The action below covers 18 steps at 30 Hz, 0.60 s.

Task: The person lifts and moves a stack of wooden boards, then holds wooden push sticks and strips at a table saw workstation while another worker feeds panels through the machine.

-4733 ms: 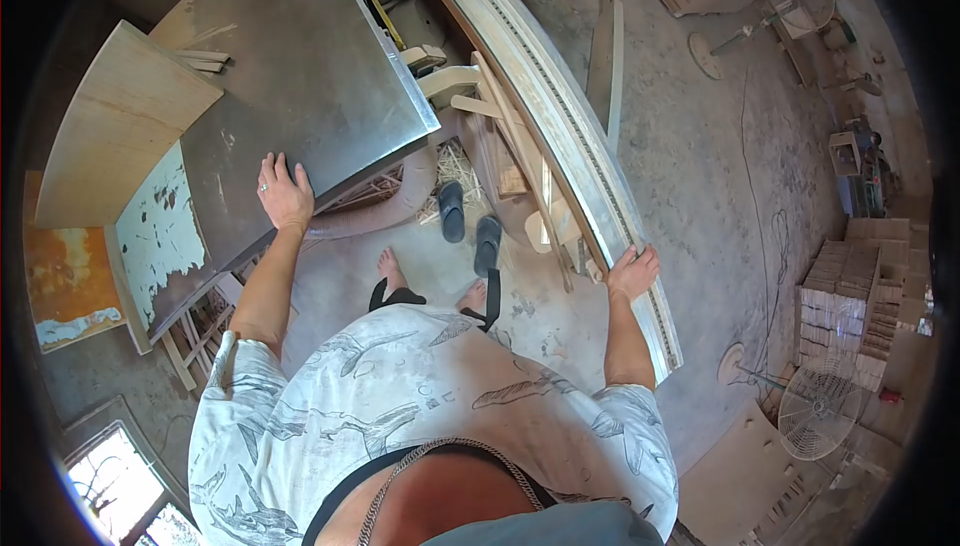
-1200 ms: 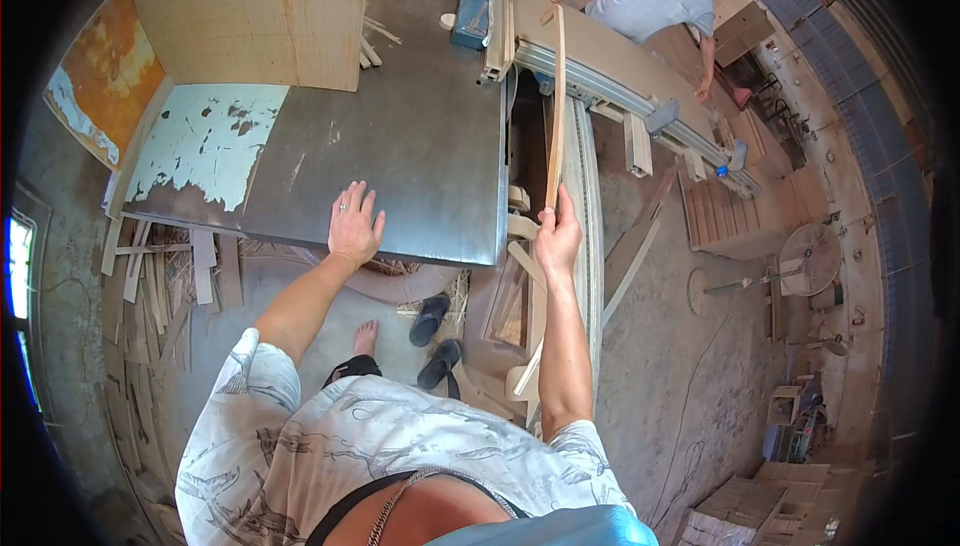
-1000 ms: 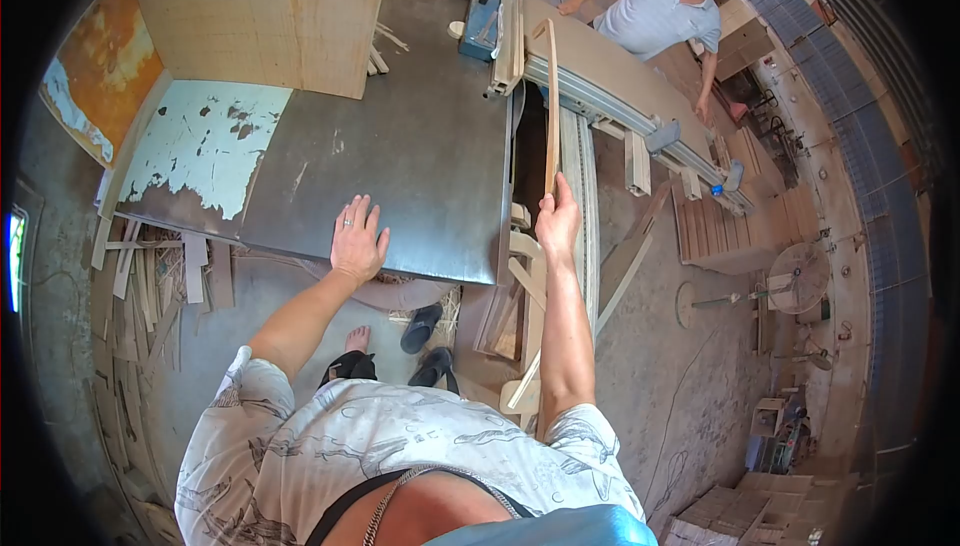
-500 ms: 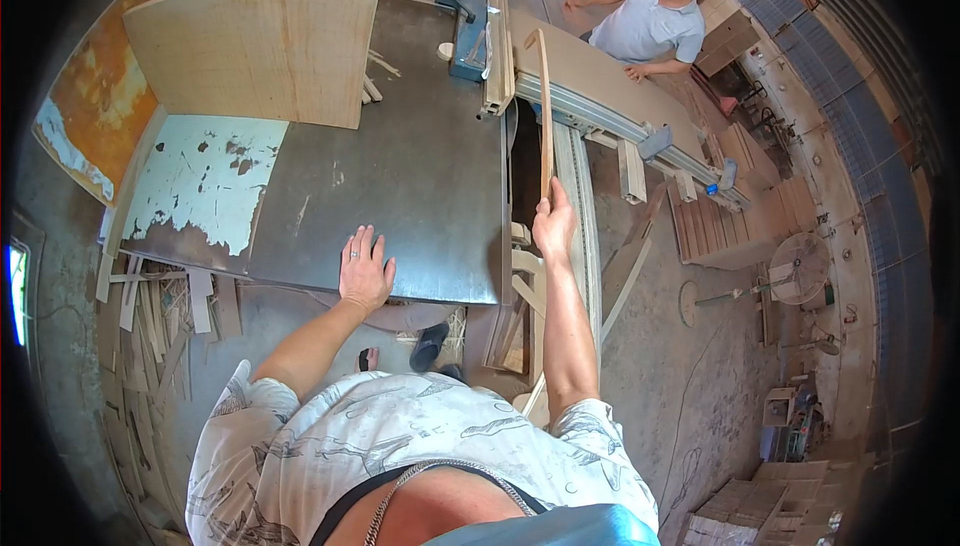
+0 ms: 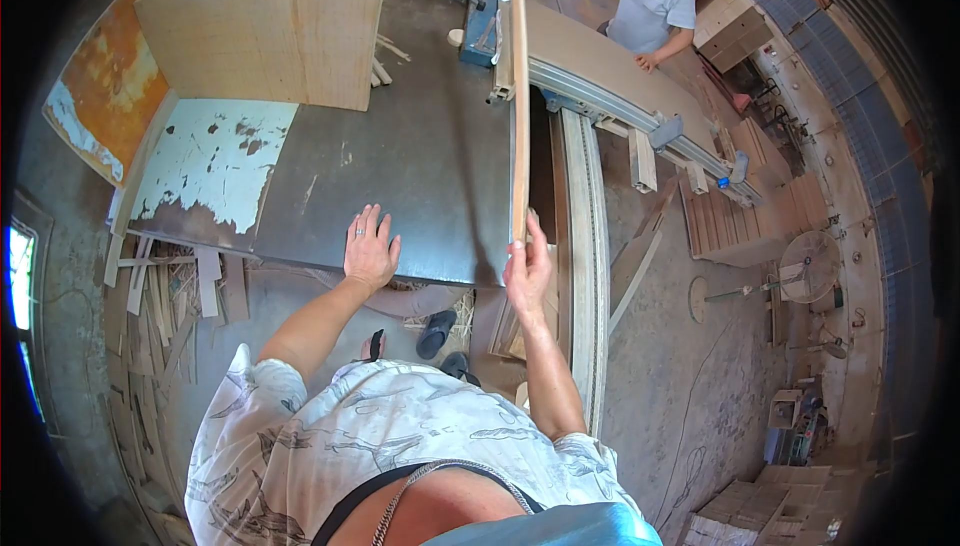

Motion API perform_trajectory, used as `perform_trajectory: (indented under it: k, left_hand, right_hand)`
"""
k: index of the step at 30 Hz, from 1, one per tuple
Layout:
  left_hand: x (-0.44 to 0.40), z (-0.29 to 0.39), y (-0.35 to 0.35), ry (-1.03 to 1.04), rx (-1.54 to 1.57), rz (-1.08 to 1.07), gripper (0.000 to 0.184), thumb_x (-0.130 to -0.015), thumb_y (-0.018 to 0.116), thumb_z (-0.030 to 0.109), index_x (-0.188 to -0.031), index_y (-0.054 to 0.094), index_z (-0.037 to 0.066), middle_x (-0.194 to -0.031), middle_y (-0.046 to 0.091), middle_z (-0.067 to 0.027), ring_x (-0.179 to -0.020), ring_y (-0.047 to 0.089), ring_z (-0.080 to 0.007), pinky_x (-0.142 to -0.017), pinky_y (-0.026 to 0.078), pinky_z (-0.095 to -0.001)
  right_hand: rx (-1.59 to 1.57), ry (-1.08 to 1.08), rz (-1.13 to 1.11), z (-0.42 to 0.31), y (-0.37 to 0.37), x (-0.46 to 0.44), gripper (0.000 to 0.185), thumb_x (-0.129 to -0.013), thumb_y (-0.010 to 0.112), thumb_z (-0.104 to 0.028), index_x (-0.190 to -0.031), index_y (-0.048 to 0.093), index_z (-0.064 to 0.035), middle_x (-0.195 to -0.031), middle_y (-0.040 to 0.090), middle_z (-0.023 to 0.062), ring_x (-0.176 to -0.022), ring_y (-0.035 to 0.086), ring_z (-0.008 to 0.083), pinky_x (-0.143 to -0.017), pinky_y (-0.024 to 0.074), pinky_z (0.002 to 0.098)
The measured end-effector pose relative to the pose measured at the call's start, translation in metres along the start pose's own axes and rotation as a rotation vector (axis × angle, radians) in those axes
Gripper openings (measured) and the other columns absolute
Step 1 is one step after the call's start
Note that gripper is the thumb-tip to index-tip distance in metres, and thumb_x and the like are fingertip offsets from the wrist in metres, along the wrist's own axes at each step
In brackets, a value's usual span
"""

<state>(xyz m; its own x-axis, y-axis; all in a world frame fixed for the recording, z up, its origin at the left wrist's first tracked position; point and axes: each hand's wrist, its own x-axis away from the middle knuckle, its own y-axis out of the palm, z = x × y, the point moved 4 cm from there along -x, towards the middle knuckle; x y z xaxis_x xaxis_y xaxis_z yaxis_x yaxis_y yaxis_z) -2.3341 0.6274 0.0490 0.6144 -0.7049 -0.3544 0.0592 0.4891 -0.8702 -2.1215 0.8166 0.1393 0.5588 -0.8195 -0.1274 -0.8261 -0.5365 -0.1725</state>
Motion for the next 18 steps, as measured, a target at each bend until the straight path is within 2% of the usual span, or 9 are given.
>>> perform_trajectory:
  k: [4,7,8,9,10,13,16,17,18]
  left_hand:
    - [0.001,0.000,0.002,-0.007,-0.006,0.017,0.049,-0.098,0.063,0.030,-0.138,0.059,0.000,-0.152,0.048,-0.0224,-0.145,0.042,-0.0396,-0.121,0.033,-0.0516]
    - [0.002,0.000,0.000,-0.008,0.017,0.018,0.049,-0.098,0.063,0.027,-0.139,0.058,0.000,-0.153,0.047,-0.0222,-0.146,0.042,-0.0398,-0.121,0.033,-0.0511]
    - [0.004,0.000,-0.001,-0.016,0.071,0.028,0.050,-0.097,0.064,0.026,-0.139,0.057,0.000,-0.154,0.046,-0.0223,-0.146,0.041,-0.0401,-0.121,0.033,-0.0512]
    - [0.005,0.001,-0.005,-0.024,0.122,0.039,0.051,-0.097,0.065,0.025,-0.140,0.056,0.000,-0.154,0.045,-0.0224,-0.146,0.041,-0.0404,-0.121,0.034,-0.0514]
    - [0.007,0.004,-0.011,-0.030,0.172,0.051,0.052,-0.096,0.066,0.024,-0.141,0.056,0.000,-0.155,0.045,-0.0225,-0.146,0.041,-0.0408,-0.120,0.035,-0.0515]
    - [0.047,0.031,-0.043,0.253,0.377,0.156,0.053,-0.095,0.068,0.022,-0.142,0.055,0.001,-0.157,0.043,-0.0219,-0.144,0.044,-0.0420,-0.118,0.038,-0.0517]
    - [0.133,0.035,-0.022,0.323,0.495,-0.248,0.051,-0.096,0.068,0.031,-0.139,0.057,0.005,-0.148,0.053,-0.0223,-0.138,0.050,-0.0414,-0.115,0.042,-0.0511]
    - [0.173,0.024,0.006,0.277,0.477,-0.486,0.052,-0.099,0.065,0.036,-0.141,0.057,0.007,-0.140,0.061,-0.0223,-0.131,0.057,-0.0401,-0.112,0.045,-0.0489]
    - [0.208,0.014,0.020,-0.017,0.580,-0.920,0.055,-0.101,0.061,0.042,-0.143,0.056,0.008,-0.129,0.067,-0.0224,-0.120,0.063,-0.0413,-0.108,0.048,-0.0470]
  right_hand:
    - [0.123,0.012,-0.037,0.037,0.003,0.046,0.052,-0.106,0.056,-0.008,-0.157,0.046,-0.0124,-0.084,0.063,0.0016,-0.051,0.046,0.0037,-0.043,0.0400,0.0227]
    - [0.093,0.175,-0.050,0.035,-0.006,0.081,0.051,-0.102,0.058,-0.010,-0.153,0.053,-0.0093,-0.083,0.066,0.0010,-0.068,0.056,0.0074,-0.064,0.0487,0.0258]
    - [0.040,0.189,-0.063,0.037,-0.009,0.089,0.051,-0.102,0.059,-0.010,-0.154,0.053,-0.0087,-0.085,0.066,-0.0003,-0.068,0.056,0.0071,-0.063,0.0482,0.0261]
    - [0.044,0.254,-0.083,0.030,-0.014,0.100,0.051,-0.103,0.058,-0.009,-0.153,0.052,-0.0054,-0.099,0.069,0.0030,-0.078,0.060,0.0092,-0.072,0.0514,0.0266]
    - [0.099,0.116,-0.087,0.043,-0.020,0.103,0.051,-0.104,0.058,-0.008,-0.154,0.051,-0.0096,-0.089,0.065,0.0003,-0.065,0.053,0.0062,-0.058,0.0449,0.0242]
    - [0.150,0.021,-0.074,0.072,-0.041,0.130,0.051,-0.104,0.058,-0.006,-0.154,0.052,-0.0132,-0.078,0.059,-0.0038,-0.054,0.045,0.0030,-0.046,0.0378,0.0219]
    - [0.188,0.004,-0.060,0.093,-0.057,0.158,0.050,-0.104,0.059,-0.006,-0.153,0.054,-0.0128,-0.076,0.058,-0.0037,-0.054,0.046,0.0035,-0.047,0.0386,0.0226]
    - [0.187,0.005,-0.053,0.098,-0.060,0.167,0.049,-0.104,0.059,-0.005,-0.152,0.054,-0.0126,-0.076,0.058,-0.0036,-0.054,0.046,0.0037,-0.047,0.0390,0.0229]
    - [0.162,0.030,-0.047,0.092,-0.060,0.176,0.050,-0.104,0.059,-0.005,-0.153,0.054,-0.0126,-0.076,0.058,-0.0034,-0.054,0.046,0.0038,-0.047,0.0390,0.0230]
